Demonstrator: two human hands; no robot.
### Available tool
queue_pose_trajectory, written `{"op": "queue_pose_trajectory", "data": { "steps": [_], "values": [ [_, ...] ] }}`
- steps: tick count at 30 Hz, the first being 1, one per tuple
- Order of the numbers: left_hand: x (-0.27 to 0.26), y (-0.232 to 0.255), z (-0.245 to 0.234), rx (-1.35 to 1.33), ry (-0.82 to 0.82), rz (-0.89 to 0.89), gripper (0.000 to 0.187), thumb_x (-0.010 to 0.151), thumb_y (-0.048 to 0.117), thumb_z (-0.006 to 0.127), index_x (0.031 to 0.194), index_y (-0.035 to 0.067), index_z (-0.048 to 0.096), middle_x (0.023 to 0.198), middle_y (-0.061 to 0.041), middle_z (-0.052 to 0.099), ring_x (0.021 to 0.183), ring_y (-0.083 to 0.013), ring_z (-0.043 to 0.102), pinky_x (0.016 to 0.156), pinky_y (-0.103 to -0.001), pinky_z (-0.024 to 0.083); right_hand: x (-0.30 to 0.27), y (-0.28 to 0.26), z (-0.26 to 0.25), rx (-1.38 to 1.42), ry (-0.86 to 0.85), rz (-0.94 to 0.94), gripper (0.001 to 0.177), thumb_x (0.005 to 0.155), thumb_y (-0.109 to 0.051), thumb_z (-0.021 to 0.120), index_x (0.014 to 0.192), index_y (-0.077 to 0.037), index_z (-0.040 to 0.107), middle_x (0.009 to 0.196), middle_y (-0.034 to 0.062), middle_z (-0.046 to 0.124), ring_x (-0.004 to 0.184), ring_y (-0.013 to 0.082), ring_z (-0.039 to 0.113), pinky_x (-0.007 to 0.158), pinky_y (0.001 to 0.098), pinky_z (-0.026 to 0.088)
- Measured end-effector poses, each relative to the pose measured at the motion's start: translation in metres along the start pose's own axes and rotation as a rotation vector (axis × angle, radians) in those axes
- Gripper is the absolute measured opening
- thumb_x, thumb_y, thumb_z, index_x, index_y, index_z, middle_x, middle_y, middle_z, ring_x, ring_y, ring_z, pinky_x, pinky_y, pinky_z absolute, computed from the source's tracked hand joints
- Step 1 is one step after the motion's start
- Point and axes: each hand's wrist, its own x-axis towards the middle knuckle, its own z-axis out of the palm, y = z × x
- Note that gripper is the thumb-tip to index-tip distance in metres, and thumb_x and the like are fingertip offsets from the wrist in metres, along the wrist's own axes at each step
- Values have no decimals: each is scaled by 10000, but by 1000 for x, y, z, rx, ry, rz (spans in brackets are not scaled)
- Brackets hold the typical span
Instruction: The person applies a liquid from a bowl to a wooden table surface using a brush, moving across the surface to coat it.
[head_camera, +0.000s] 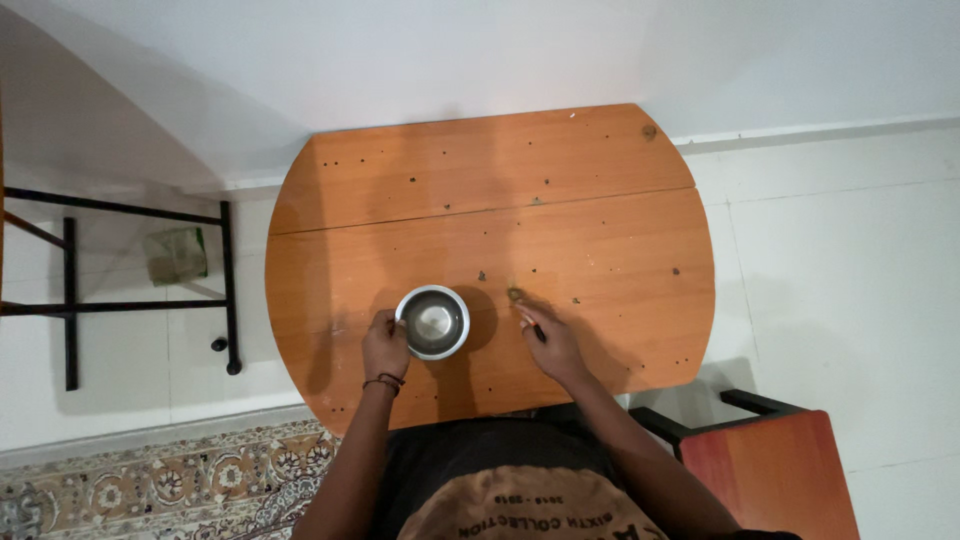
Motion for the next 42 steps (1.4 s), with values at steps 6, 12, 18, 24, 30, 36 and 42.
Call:
{"op": "queue_pose_trajectory", "data": {
  "steps": [6, 12, 18, 24, 30, 36, 42],
  "values": [
    [-4, 9, -2, -62, -27, -41, 170, 986, 119, 607, 1091, 9, 683, 920, -136, 764, 820, -223, 729, 752, -364, 566, 6, 6, -1, 18, 55, 244, 399, 986, -191, 597, 1379, -137, 645, 1278, 131, 741, 1180, 219, 736, 993, 319, 562],
    [-5, 10, -2, -50, -29, -37, 167, 998, 127, 613, 1090, 6, 682, 911, -138, 765, 798, -211, 712, 741, -363, 558, 17, 16, -15, -17, 130, 127, 381, 1021, -209, 590, 1386, -103, 613, 1346, 169, 684, 1240, 274, 674, 997, 363, 539],
    [-4, 5, 3, -109, -39, -31, 164, 994, 122, 610, 1093, 12, 681, 903, -141, 760, 792, -202, 714, 733, -356, 567, 19, 6, -3, -111, 23, 163, 415, 981, -266, 590, 1382, -164, 625, 1384, 117, 664, 1222, 298, 659, 995, 366, 529],
    [-6, -1, -3, -130, -14, 48, 163, 994, 126, 604, 1076, 2, 670, 911, -131, 752, 790, -200, 712, 720, -362, 556, 26, 4, 18, -138, -70, 20, 376, 977, -212, 624, 1342, -135, 662, 1368, 158, 656, 1267, 328, 609, 1027, 401, 495],
    [-5, -10, -7, -21, 10, 18, 163, 979, 115, 629, 1088, 3, 673, 871, -144, 741, 750, -222, 692, 697, -366, 546, 34, 1, 15, -24, -38, -9, 365, 976, -178, 610, 1332, -117, 660, 1361, 146, 669, 1270, 294, 642, 1053, 374, 502],
    [-5, -21, 0, -139, 20, -27, 162, 968, 109, 625, 1088, 10, 672, 891, -133, 758, 778, -192, 708, 709, -346, 557, 37, -9, 14, -41, -116, -33, 364, 983, -158, 617, 1339, -89, 654, 1343, 177, 662, 1238, 324, 629, 1032, 387, 471],
    [-6, -23, -4, -144, 36, 54, 171, 970, 109, 636, 1095, -4, 662, 941, -136, 768, 828, -181, 722, 752, -342, 562, 43, -5, 18, 18, -21, 77, 379, 986, -197, 582, 1356, -133, 633, 1268, 148, 722, 1167, 272, 714, 982, 355, 540]
  ]
}}
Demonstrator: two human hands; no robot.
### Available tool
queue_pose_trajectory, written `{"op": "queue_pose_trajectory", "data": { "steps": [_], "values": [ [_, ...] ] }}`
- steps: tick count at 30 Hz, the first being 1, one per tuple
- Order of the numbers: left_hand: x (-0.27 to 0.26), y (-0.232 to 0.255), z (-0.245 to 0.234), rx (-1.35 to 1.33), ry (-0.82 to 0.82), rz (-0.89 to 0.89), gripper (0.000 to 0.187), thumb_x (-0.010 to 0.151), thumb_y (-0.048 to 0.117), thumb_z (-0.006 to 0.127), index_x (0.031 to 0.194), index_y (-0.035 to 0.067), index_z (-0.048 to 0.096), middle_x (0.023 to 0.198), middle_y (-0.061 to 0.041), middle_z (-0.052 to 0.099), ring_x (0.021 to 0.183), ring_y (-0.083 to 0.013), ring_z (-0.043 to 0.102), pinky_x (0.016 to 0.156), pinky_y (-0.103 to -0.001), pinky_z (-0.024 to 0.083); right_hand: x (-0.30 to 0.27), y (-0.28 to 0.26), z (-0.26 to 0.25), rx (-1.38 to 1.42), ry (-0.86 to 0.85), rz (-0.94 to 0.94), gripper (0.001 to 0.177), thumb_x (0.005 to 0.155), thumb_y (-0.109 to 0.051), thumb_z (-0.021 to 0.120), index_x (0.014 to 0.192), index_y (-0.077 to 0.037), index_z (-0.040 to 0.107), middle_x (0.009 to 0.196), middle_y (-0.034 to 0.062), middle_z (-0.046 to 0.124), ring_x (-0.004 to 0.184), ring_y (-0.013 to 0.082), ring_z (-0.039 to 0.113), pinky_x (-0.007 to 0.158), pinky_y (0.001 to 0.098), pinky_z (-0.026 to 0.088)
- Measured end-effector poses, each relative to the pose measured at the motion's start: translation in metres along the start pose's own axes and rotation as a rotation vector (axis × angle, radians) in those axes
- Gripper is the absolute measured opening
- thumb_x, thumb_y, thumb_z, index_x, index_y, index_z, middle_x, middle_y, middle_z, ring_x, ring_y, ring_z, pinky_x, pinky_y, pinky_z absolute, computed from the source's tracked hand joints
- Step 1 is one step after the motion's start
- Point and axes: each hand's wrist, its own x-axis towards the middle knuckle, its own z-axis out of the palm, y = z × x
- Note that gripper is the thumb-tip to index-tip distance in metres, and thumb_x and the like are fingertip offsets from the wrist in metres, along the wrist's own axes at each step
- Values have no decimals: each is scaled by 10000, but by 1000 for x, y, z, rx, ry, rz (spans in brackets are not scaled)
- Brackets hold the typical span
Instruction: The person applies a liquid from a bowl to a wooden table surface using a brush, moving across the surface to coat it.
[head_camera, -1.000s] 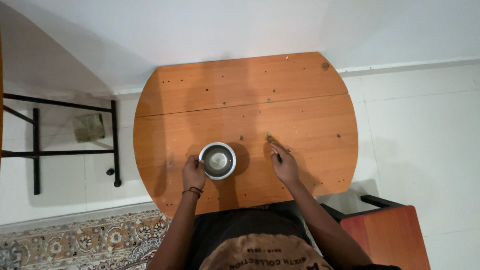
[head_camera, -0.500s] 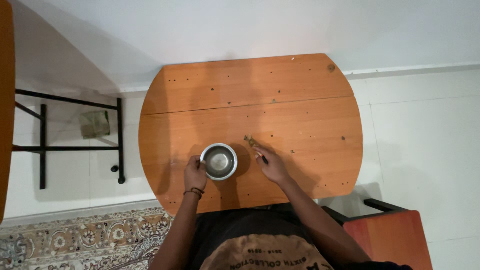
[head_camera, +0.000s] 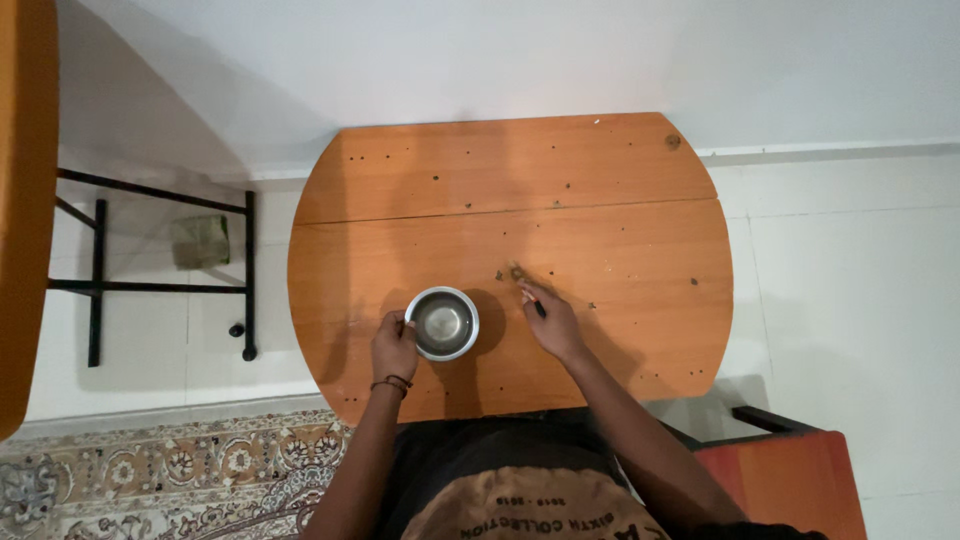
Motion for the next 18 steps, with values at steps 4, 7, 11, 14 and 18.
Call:
{"op": "queue_pose_trajectory", "data": {
  "steps": [4, 7, 11, 14, 18],
  "values": [
    [-5, 11, -8, 25, 13, -51, 173, 979, 123, 624, 1101, 11, 674, 942, -141, 769, 819, -193, 724, 739, -349, 566, 3, -8, 0, -74, -122, 28, 394, 969, -211, 589, 1353, -150, 645, 1242, 164, 709, 1104, 296, 716, 953, 375, 543],
    [-8, 17, -13, 30, 11, -83, 175, 981, 129, 621, 1101, 13, 676, 938, -150, 769, 809, -210, 723, 731, -360, 561, 1, -19, 5, -61, -165, -149, 381, 968, -220, 591, 1331, -128, 656, 1266, 171, 710, 1138, 331, 689, 948, 391, 525],
    [-8, 14, -16, 81, 2, -91, 177, 991, 141, 627, 1094, 6, 675, 934, -162, 765, 803, -236, 723, 727, -376, 557, -2, -28, 15, -175, -94, -7, 358, 1004, -244, 594, 1339, -139, 660, 1238, 187, 698, 1135, 353, 670, 964, 406, 526],
    [-8, 11, -15, 50, 18, -59, 181, 978, 142, 632, 1085, 2, 676, 939, -159, 765, 817, -234, 731, 730, -373, 566, -6, -27, 20, -114, -141, -74, 359, 996, -212, 601, 1339, -118, 646, 1280, 179, 683, 1191, 342, 650, 993, 412, 507],
    [-9, 10, -16, 72, 20, -95, 189, 971, 137, 633, 1093, -1, 670, 921, -166, 764, 806, -241, 735, 725, -375, 565, -6, -19, 22, -105, -112, -206, 330, 981, -169, 626, 1299, -91, 670, 1321, 179, 686, 1233, 338, 651, 1031, 404, 513]
  ]
}}
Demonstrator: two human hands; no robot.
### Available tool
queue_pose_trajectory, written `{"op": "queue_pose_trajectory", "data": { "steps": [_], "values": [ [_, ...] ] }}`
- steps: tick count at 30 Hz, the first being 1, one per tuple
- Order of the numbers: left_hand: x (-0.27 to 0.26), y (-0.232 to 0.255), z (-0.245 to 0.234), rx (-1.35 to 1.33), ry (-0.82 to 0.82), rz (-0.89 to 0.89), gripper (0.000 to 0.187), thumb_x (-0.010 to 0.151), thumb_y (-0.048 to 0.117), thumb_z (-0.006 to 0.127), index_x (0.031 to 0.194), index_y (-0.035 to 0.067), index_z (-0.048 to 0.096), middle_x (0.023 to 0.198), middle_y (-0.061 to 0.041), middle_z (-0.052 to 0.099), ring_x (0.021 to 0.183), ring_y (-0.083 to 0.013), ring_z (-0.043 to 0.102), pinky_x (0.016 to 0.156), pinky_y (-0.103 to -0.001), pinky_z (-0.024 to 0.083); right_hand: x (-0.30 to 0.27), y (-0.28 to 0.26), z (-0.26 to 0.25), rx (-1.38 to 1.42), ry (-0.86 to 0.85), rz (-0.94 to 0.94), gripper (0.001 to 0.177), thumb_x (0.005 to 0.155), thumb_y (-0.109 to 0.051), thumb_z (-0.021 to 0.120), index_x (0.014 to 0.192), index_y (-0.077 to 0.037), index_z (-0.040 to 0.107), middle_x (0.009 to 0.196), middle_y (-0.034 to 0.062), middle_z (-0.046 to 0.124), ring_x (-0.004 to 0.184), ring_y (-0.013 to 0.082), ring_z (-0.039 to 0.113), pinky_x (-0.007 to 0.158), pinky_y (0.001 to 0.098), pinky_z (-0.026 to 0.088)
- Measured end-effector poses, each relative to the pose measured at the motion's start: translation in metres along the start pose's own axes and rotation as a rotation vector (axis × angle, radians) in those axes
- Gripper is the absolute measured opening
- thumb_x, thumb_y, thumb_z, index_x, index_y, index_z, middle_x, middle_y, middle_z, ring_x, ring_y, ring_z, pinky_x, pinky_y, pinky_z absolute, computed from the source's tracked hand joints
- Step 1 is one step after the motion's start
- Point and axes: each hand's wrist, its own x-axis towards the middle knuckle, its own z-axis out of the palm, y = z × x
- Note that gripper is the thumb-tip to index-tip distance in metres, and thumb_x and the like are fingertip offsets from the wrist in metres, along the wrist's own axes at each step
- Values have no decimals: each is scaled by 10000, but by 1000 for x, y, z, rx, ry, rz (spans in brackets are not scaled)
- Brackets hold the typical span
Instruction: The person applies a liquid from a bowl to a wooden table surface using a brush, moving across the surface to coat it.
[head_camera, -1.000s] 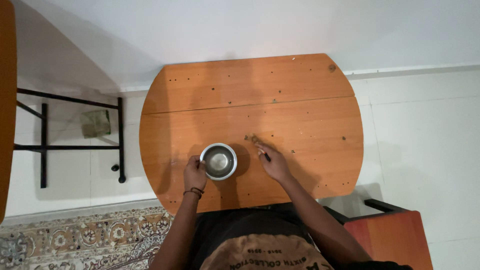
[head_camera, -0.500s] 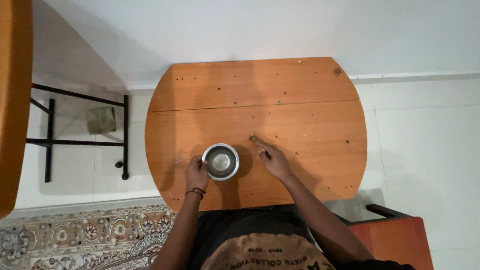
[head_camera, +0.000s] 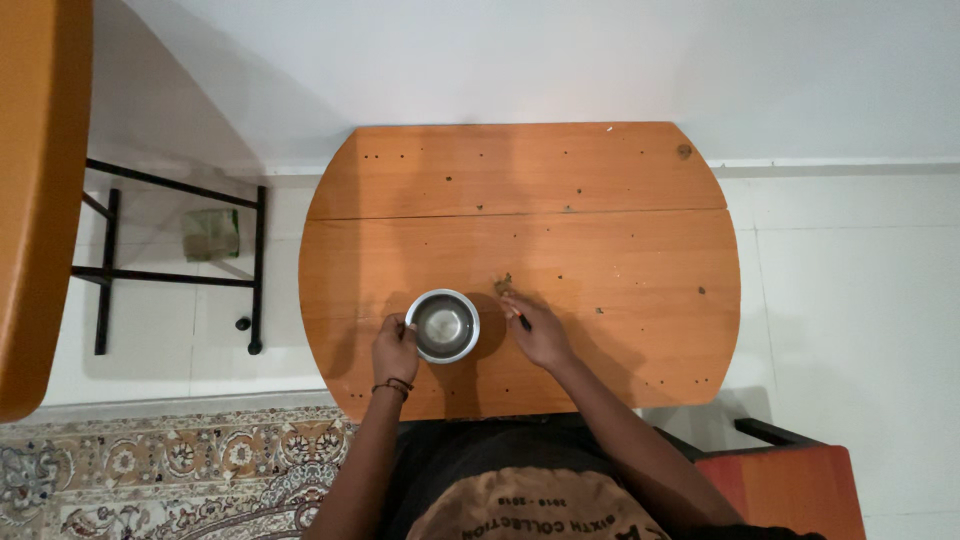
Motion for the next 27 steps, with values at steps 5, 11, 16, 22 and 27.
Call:
{"op": "queue_pose_trajectory", "data": {
  "steps": [5, 11, 16, 22, 27],
  "values": [
    [4, -8, 2, -46, 25, 29, 177, 965, 124, 638, 1082, -4, 676, 922, -162, 768, 816, -229, 735, 736, -362, 562, -2, -4, -1, -34, 128, 60, 346, 968, -159, 617, 1307, -106, 659, 1322, 171, 674, 1213, 332, 653, 998, 391, 521],
    [6, -16, 4, -63, 8, 7, 172, 971, 115, 628, 1089, -2, 672, 908, -160, 766, 803, -235, 731, 728, -365, 566, 9, -37, -4, -45, -162, 291, 427, 994, -213, 578, 1418, -188, 617, 1242, 188, 696, 1124, 337, 689, 965, 404, 532],
    [8, -18, 2, -69, 45, 85, 170, 962, 95, 632, 1100, -1, 662, 931, -150, 764, 821, -229, 732, 740, -363, 560, 17, -24, 16, 30, -147, 45, 377, 994, -210, 599, 1358, -120, 641, 1398, 141, 652, 1255, 312, 648, 1039, 389, 510],
    [4, -7, -6, -2, -17, -90, 166, 999, 140, 602, 1091, 27, 681, 909, -128, 756, 748, -223, 706, 668, -370, 560, 24, -16, 22, 61, -236, 100, 358, 1022, -209, 565, 1362, -114, 627, 1471, 104, 587, 1333, 295, 566, 1094, 400, 415],
    [5, -13, -2, -36, 32, 24, 155, 981, 123, 629, 1075, 13, 686, 876, -120, 753, 748, -185, 701, 679, -351, 557, 22, -14, 10, -41, -17, 209, 366, 1010, -275, 607, 1342, -128, 659, 1378, 128, 656, 1289, 308, 607, 1076, 383, 469]
  ]
}}
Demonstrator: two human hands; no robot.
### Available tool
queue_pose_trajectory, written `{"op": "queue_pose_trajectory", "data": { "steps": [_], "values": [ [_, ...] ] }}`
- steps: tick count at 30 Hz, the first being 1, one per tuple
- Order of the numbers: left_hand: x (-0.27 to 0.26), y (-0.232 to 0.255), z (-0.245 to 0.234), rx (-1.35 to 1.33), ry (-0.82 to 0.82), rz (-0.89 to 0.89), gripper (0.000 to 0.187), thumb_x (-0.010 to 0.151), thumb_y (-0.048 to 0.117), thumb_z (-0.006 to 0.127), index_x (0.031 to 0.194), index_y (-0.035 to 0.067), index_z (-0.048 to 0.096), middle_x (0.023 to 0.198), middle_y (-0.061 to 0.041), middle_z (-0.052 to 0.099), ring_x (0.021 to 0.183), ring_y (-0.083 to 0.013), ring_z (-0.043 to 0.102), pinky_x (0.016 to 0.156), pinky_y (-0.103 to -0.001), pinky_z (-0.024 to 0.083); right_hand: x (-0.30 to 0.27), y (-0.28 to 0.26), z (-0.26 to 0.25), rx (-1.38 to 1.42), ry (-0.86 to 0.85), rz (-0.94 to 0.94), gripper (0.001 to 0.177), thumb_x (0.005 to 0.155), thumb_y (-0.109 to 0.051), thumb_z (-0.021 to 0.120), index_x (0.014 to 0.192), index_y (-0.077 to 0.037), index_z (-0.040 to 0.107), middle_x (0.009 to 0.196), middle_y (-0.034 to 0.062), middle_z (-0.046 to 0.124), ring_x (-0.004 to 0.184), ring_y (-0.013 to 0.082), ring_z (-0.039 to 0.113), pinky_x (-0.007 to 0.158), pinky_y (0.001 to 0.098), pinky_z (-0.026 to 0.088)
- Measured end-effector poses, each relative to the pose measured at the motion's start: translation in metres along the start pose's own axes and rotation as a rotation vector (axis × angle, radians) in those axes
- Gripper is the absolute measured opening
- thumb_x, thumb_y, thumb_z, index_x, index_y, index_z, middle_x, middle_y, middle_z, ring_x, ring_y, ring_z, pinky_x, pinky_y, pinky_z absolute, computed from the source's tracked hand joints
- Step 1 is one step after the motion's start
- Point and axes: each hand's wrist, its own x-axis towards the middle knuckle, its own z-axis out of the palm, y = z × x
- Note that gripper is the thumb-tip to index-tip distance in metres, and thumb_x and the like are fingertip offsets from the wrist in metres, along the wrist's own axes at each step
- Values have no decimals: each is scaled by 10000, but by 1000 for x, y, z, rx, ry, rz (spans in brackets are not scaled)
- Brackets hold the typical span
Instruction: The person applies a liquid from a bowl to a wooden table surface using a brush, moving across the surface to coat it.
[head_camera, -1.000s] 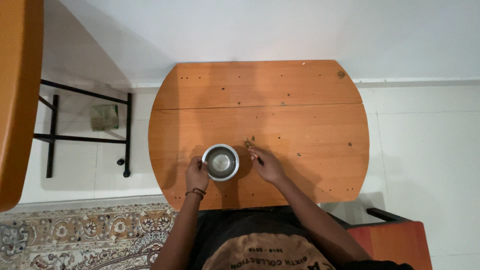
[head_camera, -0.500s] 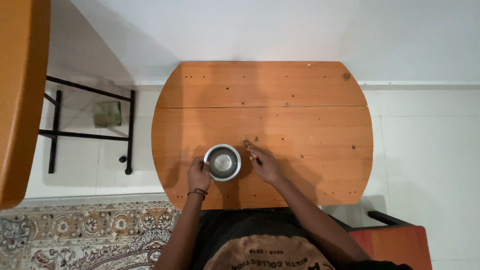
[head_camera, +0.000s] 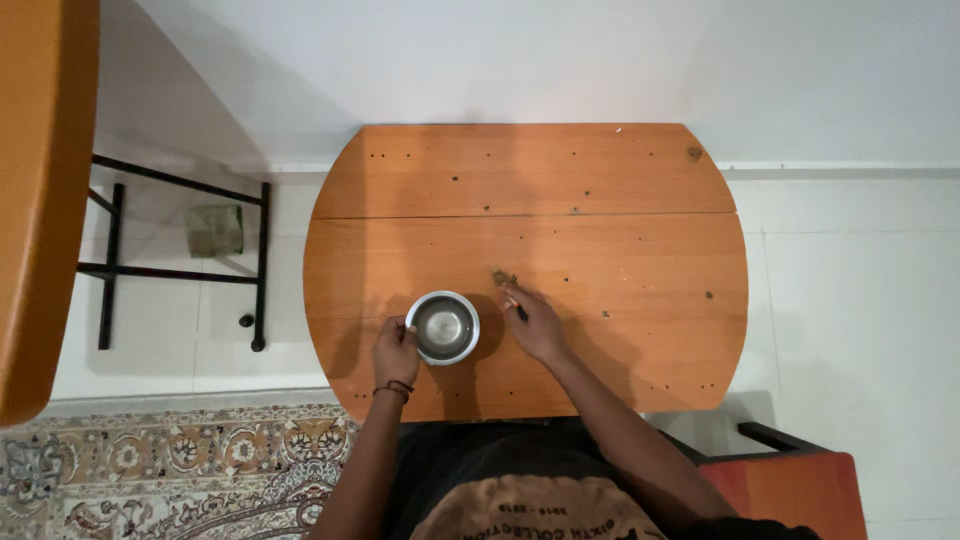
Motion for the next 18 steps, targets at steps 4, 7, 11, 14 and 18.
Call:
{"op": "queue_pose_trajectory", "data": {
  "steps": [4, 7, 11, 14, 18],
  "values": [
    [4, -8, 7, -85, -16, -12, 157, 982, 119, 613, 1076, 11, 676, 883, -113, 751, 748, -175, 708, 665, -344, 565, -4, 4, -4, 73, 115, 32, 377, 1014, -271, 585, 1353, -118, 648, 1384, 146, 652, 1289, 302, 629, 1071, 372, 502],
    [5, -10, 10, -105, -19, 17, 156, 981, 110, 617, 1076, 0, 673, 898, -124, 760, 782, -174, 703, 704, -333, 560, -5, 6, -2, 47, 88, 91, 391, 993, -259, 580, 1358, -128, 633, 1367, 130, 660, 1257, 306, 635, 1046, 381, 495],
    [4, -2, 9, -65, -27, 2, 158, 987, 114, 615, 1077, -1, 674, 894, -135, 759, 768, -187, 706, 691, -341, 557, 0, 11, 10, 78, 44, -155, 372, 1006, -246, 591, 1344, -103, 652, 1348, 158, 669, 1249, 338, 635, 1040, 397, 487],
    [2, 6, 6, -38, -45, -20, 161, 998, 123, 607, 1078, 0, 672, 889, -136, 760, 747, -189, 709, 673, -346, 559, 0, 12, 9, 81, 31, -109, 378, 999, -252, 589, 1346, -119, 654, 1340, 151, 675, 1225, 331, 648, 1020, 393, 498],
    [3, 13, 9, -118, -86, -83, 173, 1000, 123, 584, 1099, 0, 655, 911, -126, 764, 715, -202, 710, 631, -365, 564, -6, 17, -8, 110, 40, 31, 372, 1023, -266, 577, 1365, -132, 630, 1307, 154, 682, 1196, 311, 675, 995, 378, 525]
  ]
}}
